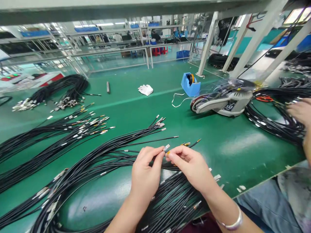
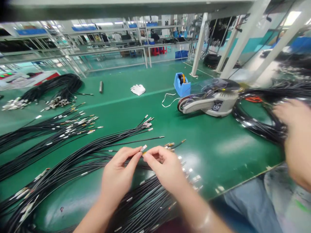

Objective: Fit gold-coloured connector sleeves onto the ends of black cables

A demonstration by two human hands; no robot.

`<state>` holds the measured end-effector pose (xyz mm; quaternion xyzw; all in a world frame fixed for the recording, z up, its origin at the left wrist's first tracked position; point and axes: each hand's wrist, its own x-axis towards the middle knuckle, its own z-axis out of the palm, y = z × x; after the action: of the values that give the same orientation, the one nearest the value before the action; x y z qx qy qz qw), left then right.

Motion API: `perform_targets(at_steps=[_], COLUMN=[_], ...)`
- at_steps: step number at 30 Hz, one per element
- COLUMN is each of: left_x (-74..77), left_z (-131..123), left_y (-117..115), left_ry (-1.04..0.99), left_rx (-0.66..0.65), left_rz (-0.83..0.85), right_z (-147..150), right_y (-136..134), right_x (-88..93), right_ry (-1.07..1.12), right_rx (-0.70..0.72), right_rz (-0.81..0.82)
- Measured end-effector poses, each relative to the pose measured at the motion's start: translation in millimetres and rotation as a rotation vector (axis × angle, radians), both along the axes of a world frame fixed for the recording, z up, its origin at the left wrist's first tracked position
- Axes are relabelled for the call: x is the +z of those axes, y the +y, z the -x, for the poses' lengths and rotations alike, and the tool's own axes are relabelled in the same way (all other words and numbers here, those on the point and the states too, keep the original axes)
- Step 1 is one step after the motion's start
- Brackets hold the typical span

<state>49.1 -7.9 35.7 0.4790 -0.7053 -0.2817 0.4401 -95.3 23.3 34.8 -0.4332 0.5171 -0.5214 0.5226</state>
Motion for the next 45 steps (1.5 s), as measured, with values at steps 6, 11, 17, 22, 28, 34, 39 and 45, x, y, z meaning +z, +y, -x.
perform_targets(at_steps=[6,11,17,22,28,34,39,45], left_x=[0.7,0.5,2.4,1.6,0.3,-0.4,0.7,2.3], left_z=[-2,-4,-4,-4,-3,-4,-4,-3], left_y=[6,7,9,10,9,10,11,10], left_ry=[-0.129,-0.141,-0.175,-0.200,-0.203,-0.212,-0.211,-0.227], left_rx=[-0.026,-0.036,-0.036,-0.034,-0.032,-0.026,-0.022,-0.019], left_rz=[0.245,0.290,0.327,0.331,0.329,0.325,0.333,0.360], right_z=[-13,-17,-18,-19,-19,-19,-20,-21], right_y=[2,1,1,0,0,-1,-2,-3], right_x=[-3.1,-2.5,0.2,-0.5,-2.4,-3.3,-1.8,-1.8], right_ry=[-0.055,-0.086,-0.115,-0.147,-0.158,-0.161,-0.155,-0.144], right_rx=[-0.064,-0.083,-0.085,-0.087,-0.090,-0.097,-0.098,-0.100], right_rz=[-0.004,-0.002,-0.016,-0.040,-0.060,-0.058,-0.074,-0.091])
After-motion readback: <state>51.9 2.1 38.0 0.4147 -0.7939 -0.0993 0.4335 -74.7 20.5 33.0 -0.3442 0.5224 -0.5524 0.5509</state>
